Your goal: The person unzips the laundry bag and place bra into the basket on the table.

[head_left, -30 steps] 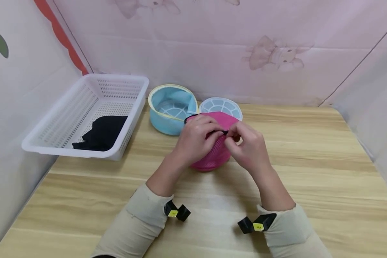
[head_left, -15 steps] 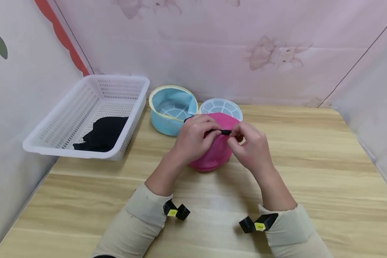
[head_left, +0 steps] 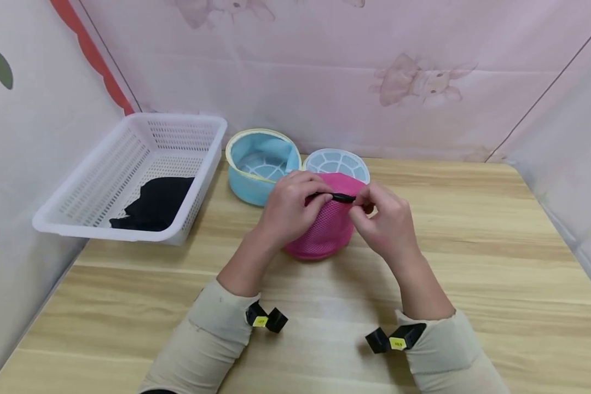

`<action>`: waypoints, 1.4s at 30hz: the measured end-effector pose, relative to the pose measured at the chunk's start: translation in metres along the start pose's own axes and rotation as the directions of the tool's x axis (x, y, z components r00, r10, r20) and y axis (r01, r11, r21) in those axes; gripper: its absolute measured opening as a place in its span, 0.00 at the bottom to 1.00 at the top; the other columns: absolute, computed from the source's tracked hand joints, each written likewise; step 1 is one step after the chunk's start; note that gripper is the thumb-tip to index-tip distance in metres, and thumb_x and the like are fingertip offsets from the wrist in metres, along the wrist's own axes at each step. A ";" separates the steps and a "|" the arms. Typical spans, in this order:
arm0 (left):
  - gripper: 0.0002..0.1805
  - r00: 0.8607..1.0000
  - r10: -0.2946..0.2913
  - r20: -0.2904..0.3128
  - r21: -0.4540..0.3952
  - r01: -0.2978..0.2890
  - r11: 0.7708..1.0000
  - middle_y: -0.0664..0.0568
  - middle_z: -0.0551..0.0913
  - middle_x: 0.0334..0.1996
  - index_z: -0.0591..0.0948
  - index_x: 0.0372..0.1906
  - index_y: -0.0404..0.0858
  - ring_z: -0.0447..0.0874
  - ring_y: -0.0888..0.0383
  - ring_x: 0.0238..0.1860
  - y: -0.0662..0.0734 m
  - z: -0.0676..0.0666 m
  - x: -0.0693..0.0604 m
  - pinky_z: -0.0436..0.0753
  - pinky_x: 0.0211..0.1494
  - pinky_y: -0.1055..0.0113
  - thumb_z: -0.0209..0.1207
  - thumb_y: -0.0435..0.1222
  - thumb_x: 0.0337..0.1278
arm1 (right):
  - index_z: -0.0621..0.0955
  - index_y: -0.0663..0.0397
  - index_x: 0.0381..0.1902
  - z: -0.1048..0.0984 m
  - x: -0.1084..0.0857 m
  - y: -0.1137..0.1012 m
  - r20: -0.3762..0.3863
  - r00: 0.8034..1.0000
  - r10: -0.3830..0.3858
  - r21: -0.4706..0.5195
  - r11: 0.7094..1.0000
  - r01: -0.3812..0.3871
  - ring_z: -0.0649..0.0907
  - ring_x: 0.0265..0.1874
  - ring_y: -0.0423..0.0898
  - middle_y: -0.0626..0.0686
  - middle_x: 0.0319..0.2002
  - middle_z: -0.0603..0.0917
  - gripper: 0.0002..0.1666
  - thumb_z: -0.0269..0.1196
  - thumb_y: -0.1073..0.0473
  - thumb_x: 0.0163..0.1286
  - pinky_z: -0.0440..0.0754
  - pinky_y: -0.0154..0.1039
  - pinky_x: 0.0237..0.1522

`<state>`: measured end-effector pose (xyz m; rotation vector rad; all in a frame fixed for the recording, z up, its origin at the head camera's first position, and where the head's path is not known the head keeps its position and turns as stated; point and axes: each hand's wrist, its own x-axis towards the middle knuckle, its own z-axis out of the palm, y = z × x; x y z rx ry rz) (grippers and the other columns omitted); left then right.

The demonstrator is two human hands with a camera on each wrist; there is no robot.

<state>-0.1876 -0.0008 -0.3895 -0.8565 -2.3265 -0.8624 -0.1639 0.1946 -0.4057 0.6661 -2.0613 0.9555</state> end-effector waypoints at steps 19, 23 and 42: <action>0.09 1.000 0.004 0.004 0.004 -0.004 1.000 0.52 0.86 0.40 0.89 0.42 0.40 0.80 0.56 0.44 0.003 -0.001 0.000 0.78 0.50 0.63 0.66 0.39 0.59 | 0.76 0.59 0.26 0.000 0.002 -0.004 0.015 0.998 0.065 0.064 0.996 -0.065 0.80 0.24 0.42 0.50 0.22 0.80 0.05 0.59 0.73 0.54 0.75 0.25 0.31; 0.10 1.000 0.006 0.021 0.018 -0.006 1.000 0.52 0.86 0.41 0.89 0.43 0.41 0.80 0.56 0.45 0.005 0.000 -0.001 0.78 0.52 0.63 0.66 0.40 0.59 | 0.76 0.59 0.26 0.000 0.000 -0.005 0.022 0.997 0.069 0.068 0.995 -0.070 0.80 0.24 0.42 0.49 0.22 0.80 0.05 0.59 0.72 0.53 0.74 0.24 0.31; 0.07 0.995 0.101 -0.021 0.023 -0.100 0.995 0.54 0.88 0.38 0.89 0.40 0.41 0.83 0.59 0.46 0.009 0.007 -0.002 0.75 0.62 0.62 0.66 0.38 0.59 | 0.76 0.59 0.26 0.004 -0.003 -0.006 0.034 0.999 0.007 0.056 0.998 -0.009 0.79 0.24 0.41 0.51 0.22 0.79 0.05 0.59 0.72 0.54 0.73 0.24 0.31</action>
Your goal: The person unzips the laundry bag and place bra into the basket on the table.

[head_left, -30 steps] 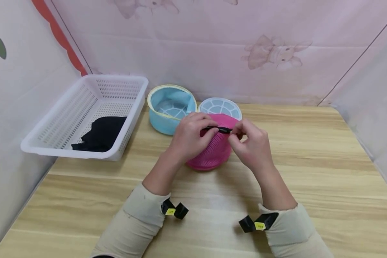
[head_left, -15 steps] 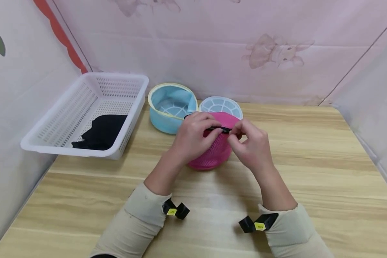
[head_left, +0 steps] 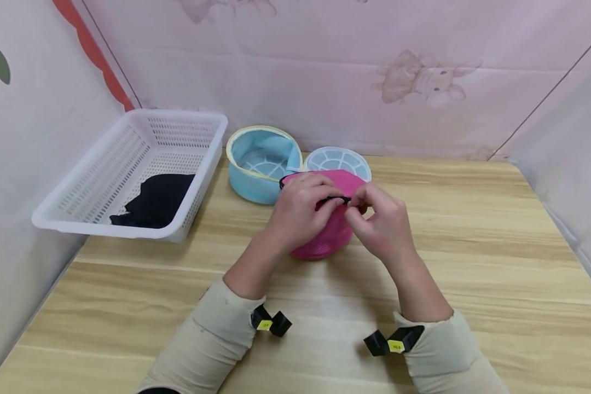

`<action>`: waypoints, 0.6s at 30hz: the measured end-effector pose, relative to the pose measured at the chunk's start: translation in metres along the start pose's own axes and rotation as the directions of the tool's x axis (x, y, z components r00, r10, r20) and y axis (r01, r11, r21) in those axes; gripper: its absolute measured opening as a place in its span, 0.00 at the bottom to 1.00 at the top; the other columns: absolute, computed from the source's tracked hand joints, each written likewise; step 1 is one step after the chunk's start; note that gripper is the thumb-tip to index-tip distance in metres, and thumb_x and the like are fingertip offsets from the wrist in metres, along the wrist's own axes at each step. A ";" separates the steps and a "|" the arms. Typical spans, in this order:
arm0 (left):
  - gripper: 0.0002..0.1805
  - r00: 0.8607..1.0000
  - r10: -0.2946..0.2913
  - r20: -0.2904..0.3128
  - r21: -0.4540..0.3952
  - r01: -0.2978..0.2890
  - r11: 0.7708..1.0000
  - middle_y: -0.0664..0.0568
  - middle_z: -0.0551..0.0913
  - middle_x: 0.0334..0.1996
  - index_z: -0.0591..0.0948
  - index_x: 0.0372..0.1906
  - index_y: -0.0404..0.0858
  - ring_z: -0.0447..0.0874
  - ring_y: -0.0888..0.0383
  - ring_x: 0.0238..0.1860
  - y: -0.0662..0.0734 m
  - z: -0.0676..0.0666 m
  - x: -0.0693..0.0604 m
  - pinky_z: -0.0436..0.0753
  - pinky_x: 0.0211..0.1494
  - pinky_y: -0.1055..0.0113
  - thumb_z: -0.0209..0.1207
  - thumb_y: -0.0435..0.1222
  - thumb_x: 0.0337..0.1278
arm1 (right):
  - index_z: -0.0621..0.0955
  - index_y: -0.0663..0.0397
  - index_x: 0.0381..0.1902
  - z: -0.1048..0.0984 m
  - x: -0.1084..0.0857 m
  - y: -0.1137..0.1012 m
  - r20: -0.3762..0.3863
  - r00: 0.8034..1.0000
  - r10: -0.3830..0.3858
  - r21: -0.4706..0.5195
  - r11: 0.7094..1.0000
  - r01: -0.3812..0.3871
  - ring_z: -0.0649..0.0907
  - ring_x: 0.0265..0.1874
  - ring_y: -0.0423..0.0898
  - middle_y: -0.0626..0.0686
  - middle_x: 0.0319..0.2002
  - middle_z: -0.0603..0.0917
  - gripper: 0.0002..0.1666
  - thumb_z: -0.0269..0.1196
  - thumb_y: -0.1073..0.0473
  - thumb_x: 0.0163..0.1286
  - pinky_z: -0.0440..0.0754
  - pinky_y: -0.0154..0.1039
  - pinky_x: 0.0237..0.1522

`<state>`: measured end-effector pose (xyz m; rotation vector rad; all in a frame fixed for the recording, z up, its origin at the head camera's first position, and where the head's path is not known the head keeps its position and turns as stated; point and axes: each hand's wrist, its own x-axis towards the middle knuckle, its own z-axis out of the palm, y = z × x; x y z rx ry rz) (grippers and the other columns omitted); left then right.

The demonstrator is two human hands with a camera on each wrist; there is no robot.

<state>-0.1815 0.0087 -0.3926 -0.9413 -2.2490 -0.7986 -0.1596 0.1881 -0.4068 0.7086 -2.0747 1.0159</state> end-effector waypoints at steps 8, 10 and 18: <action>0.06 1.000 -0.012 -0.005 -0.024 0.011 1.000 0.54 0.88 0.37 0.90 0.38 0.41 0.83 0.59 0.45 -0.003 -0.001 -0.001 0.77 0.57 0.62 0.67 0.37 0.58 | 0.76 0.58 0.26 0.000 -0.001 0.000 0.004 1.000 -0.018 -0.018 1.000 0.018 0.78 0.24 0.41 0.51 0.22 0.79 0.06 0.59 0.73 0.53 0.72 0.25 0.30; 0.06 1.000 -0.015 -0.005 -0.029 0.015 0.999 0.53 0.88 0.38 0.90 0.38 0.41 0.83 0.58 0.45 -0.003 -0.001 -0.001 0.77 0.56 0.62 0.67 0.37 0.58 | 0.76 0.59 0.26 0.000 -0.001 0.000 0.001 1.000 -0.020 -0.020 1.000 0.020 0.78 0.24 0.41 0.51 0.22 0.79 0.06 0.59 0.73 0.53 0.72 0.25 0.29; 0.07 0.999 -0.047 0.002 -0.042 0.047 0.998 0.52 0.87 0.38 0.90 0.39 0.41 0.82 0.57 0.44 -0.004 -0.005 0.000 0.78 0.51 0.62 0.67 0.37 0.58 | 0.76 0.58 0.26 -0.002 0.000 0.002 -0.011 1.000 -0.002 -0.044 0.999 0.001 0.79 0.24 0.42 0.51 0.22 0.79 0.06 0.59 0.72 0.52 0.71 0.25 0.29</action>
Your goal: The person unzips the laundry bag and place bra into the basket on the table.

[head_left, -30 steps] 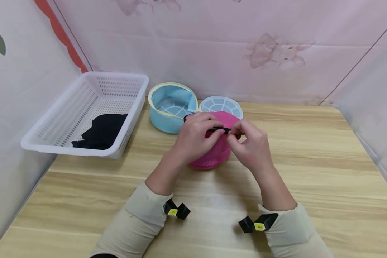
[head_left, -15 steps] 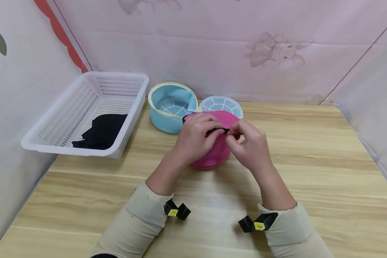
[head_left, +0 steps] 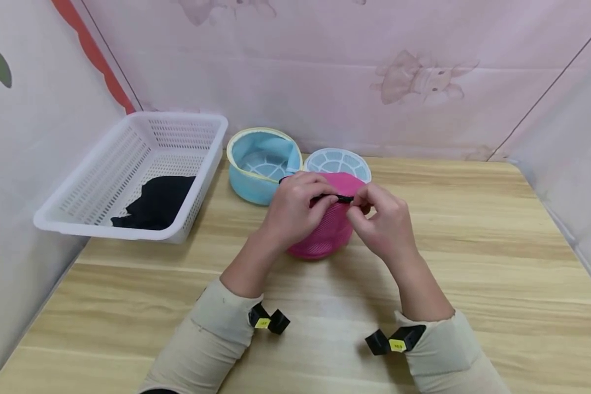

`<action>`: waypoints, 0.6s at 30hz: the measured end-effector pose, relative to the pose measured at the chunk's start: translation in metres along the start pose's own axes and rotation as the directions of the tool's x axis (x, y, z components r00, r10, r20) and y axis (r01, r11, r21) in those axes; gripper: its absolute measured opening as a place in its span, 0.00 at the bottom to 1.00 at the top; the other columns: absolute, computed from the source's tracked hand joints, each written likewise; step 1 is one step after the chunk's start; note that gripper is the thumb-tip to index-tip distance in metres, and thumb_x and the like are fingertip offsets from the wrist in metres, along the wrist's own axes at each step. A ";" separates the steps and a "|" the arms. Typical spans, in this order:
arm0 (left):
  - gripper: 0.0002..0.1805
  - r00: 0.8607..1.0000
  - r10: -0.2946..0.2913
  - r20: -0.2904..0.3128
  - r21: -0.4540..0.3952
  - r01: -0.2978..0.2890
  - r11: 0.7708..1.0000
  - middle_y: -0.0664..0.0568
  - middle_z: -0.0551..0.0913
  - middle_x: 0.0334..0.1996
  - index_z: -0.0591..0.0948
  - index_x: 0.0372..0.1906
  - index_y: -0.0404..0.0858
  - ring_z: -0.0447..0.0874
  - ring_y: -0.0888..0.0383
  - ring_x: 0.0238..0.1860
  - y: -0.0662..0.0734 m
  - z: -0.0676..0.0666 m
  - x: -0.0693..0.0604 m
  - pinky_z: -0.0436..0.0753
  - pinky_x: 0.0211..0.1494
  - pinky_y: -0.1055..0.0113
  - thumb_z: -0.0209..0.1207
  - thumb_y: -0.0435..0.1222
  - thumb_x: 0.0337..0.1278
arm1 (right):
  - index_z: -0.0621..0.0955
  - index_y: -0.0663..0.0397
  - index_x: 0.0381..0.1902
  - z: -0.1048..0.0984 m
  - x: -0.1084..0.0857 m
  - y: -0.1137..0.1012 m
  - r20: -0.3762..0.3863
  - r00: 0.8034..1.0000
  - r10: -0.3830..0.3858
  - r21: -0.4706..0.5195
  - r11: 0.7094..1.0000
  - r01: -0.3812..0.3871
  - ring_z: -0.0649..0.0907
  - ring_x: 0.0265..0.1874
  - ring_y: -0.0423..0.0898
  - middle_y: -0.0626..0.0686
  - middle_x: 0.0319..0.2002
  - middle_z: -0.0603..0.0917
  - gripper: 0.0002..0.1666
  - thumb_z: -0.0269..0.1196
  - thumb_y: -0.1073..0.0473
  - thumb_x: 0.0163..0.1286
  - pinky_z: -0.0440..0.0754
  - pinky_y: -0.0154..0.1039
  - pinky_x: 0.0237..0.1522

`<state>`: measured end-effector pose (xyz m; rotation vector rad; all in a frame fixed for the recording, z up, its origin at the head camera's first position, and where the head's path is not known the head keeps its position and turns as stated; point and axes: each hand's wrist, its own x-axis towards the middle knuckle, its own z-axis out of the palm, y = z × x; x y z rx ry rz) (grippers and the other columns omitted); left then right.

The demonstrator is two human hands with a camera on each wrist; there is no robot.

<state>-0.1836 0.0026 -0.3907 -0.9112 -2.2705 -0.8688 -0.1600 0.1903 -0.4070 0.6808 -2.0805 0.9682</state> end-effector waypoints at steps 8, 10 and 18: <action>0.06 0.999 -0.029 0.014 0.013 0.028 1.000 0.52 0.87 0.39 0.89 0.39 0.41 0.81 0.57 0.44 0.000 -0.002 0.002 0.78 0.51 0.62 0.67 0.37 0.59 | 0.75 0.58 0.25 -0.002 0.002 0.000 -0.015 1.000 0.010 0.002 1.000 -0.010 0.79 0.24 0.41 0.51 0.22 0.79 0.05 0.59 0.72 0.52 0.70 0.25 0.28; 0.06 0.999 -0.036 0.016 0.011 0.036 0.999 0.53 0.87 0.39 0.89 0.39 0.41 0.81 0.57 0.44 -0.001 -0.002 0.002 0.78 0.51 0.63 0.67 0.37 0.59 | 0.75 0.58 0.25 -0.002 0.002 0.001 -0.018 1.000 0.013 0.000 1.000 -0.013 0.78 0.24 0.41 0.51 0.22 0.79 0.05 0.59 0.72 0.52 0.70 0.24 0.29; 0.05 0.997 -0.067 0.022 -0.004 0.067 0.998 0.53 0.86 0.39 0.89 0.38 0.41 0.80 0.57 0.44 -0.002 -0.003 0.000 0.78 0.49 0.64 0.66 0.36 0.59 | 0.75 0.58 0.25 -0.003 0.001 0.002 -0.023 0.999 0.023 -0.007 1.000 -0.023 0.77 0.23 0.41 0.51 0.22 0.77 0.06 0.59 0.72 0.52 0.70 0.24 0.30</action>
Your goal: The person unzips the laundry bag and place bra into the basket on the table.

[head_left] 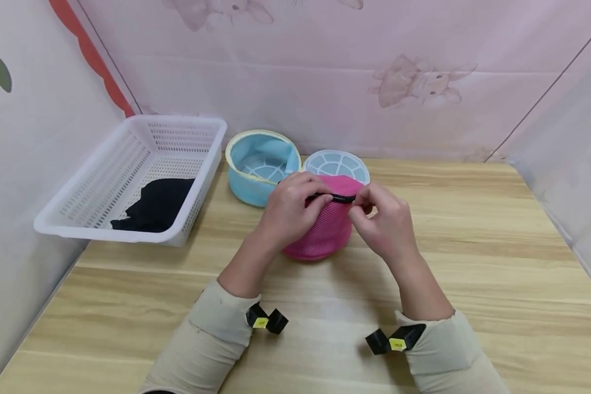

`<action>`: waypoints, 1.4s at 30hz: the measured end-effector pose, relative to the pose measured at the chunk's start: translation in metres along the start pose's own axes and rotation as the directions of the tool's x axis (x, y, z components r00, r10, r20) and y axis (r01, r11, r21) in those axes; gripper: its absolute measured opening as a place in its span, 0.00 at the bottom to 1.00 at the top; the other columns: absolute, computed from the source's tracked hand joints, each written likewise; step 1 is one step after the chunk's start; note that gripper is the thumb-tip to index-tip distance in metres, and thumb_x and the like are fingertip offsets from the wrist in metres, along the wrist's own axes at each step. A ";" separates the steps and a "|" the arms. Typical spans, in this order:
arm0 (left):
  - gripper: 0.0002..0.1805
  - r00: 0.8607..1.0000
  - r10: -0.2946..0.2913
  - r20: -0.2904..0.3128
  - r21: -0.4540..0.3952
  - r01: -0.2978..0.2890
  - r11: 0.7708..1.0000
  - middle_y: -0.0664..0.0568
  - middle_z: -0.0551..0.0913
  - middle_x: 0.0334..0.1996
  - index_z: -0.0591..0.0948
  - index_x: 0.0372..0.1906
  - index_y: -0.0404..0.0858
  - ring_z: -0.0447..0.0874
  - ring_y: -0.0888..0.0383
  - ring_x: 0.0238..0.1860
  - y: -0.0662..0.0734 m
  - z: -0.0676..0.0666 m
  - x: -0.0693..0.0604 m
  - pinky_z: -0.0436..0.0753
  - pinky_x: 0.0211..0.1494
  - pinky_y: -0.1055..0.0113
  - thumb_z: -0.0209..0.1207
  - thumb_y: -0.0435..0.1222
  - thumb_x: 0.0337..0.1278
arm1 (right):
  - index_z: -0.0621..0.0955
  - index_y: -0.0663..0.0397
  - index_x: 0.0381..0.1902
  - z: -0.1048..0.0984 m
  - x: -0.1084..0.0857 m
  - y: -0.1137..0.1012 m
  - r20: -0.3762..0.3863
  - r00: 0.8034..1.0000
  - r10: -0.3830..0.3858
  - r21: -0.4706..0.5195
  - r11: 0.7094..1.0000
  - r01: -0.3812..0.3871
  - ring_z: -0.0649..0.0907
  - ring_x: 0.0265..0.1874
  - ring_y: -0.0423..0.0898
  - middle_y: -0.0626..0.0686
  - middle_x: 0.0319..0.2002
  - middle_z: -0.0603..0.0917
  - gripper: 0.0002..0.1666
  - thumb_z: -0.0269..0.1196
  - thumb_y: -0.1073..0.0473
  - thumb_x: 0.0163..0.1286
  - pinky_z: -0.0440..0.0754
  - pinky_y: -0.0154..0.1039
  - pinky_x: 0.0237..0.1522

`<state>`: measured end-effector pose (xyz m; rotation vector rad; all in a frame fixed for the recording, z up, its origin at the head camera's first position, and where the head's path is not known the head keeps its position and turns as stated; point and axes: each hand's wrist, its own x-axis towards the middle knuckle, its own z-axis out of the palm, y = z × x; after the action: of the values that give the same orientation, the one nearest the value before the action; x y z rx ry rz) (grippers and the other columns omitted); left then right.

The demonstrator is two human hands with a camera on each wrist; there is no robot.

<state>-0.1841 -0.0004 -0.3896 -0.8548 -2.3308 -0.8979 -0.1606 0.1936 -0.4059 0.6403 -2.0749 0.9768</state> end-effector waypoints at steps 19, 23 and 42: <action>0.07 1.000 -0.006 0.017 0.019 0.006 1.000 0.54 0.85 0.38 0.89 0.40 0.42 0.80 0.58 0.41 -0.001 -0.001 -0.002 0.79 0.45 0.65 0.66 0.38 0.59 | 0.75 0.59 0.25 0.000 -0.002 -0.001 -0.017 0.999 0.027 0.027 0.999 -0.027 0.77 0.23 0.41 0.51 0.21 0.78 0.06 0.58 0.73 0.52 0.70 0.24 0.29; 0.08 1.000 0.025 0.013 0.026 -0.025 0.999 0.53 0.85 0.38 0.89 0.40 0.42 0.80 0.58 0.42 -0.001 0.001 -0.003 0.79 0.45 0.65 0.66 0.40 0.59 | 0.76 0.58 0.25 0.001 -0.003 -0.002 -0.014 0.999 0.030 0.038 0.999 -0.030 0.78 0.24 0.41 0.50 0.21 0.79 0.06 0.58 0.73 0.52 0.70 0.24 0.27; 0.07 0.992 0.124 -0.009 0.059 -0.123 0.991 0.54 0.86 0.40 0.90 0.40 0.43 0.81 0.57 0.44 0.008 0.007 -0.004 0.78 0.51 0.64 0.66 0.37 0.58 | 0.75 0.59 0.25 0.005 -0.002 -0.007 0.016 1.000 -0.019 0.033 0.999 0.019 0.77 0.24 0.41 0.51 0.21 0.78 0.05 0.58 0.73 0.52 0.71 0.25 0.29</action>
<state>-0.1778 0.0080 -0.3937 -0.9546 -2.2542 -0.7778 -0.1562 0.1861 -0.4067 0.6856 -2.0666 1.0003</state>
